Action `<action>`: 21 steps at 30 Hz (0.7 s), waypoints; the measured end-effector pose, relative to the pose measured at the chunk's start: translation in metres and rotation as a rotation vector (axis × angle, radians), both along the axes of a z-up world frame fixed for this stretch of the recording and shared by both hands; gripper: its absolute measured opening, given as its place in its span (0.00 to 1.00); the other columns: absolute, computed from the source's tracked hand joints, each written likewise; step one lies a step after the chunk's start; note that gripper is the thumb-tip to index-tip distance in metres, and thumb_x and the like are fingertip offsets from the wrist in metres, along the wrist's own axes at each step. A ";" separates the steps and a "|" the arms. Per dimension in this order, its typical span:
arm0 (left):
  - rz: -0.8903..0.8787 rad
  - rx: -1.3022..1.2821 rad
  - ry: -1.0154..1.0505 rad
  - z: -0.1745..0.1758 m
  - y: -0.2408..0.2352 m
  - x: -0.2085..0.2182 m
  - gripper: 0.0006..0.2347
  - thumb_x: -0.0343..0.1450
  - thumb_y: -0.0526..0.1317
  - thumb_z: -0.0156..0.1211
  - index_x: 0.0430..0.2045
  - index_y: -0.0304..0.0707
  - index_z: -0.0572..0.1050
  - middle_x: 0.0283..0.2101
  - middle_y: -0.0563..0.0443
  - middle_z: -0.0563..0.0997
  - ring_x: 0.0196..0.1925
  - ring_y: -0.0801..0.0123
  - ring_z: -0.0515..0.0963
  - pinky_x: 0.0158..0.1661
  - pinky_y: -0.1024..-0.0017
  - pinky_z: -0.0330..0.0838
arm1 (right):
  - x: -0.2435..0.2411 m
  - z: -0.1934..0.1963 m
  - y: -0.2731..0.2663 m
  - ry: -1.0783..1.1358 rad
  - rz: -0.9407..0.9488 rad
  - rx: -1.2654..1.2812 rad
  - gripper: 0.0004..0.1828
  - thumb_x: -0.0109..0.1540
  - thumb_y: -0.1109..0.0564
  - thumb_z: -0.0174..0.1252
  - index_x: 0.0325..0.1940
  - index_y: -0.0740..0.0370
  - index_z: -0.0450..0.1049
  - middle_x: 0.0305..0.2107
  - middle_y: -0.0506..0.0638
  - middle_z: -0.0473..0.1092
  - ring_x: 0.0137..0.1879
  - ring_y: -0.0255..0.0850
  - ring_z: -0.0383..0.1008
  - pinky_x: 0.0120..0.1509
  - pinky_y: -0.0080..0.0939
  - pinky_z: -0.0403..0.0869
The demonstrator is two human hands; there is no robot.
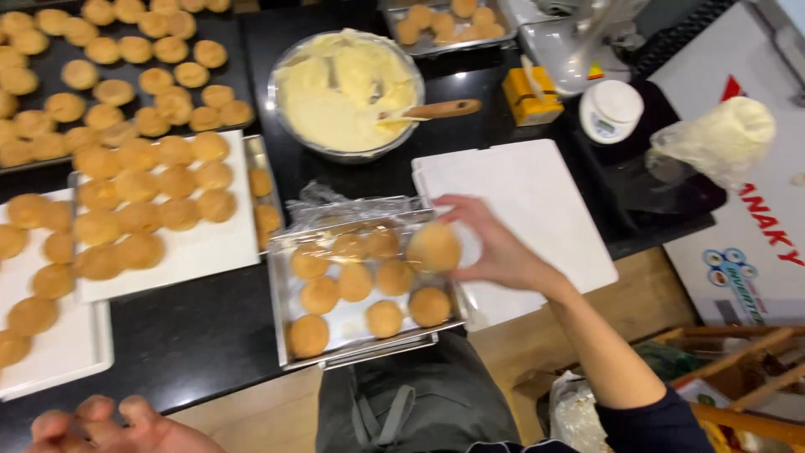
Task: Arranging small round pastries onto white boards
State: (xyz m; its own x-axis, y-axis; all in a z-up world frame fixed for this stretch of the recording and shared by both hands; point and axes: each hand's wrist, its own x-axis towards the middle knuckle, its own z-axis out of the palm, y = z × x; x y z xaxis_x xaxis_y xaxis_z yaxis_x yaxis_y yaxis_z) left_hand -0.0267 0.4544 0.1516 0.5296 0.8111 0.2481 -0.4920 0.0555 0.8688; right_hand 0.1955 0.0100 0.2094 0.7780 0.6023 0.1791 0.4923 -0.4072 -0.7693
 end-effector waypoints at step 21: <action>-0.985 1.182 1.071 -0.165 -0.396 0.128 0.84 0.52 0.50 1.11 0.88 0.38 0.27 0.87 0.19 0.15 0.90 0.28 0.26 0.83 0.43 0.41 | 0.217 -0.197 -0.211 0.253 -0.346 -0.402 0.40 0.57 0.43 0.84 0.67 0.52 0.71 0.59 0.49 0.68 0.66 0.45 0.72 0.64 0.51 0.75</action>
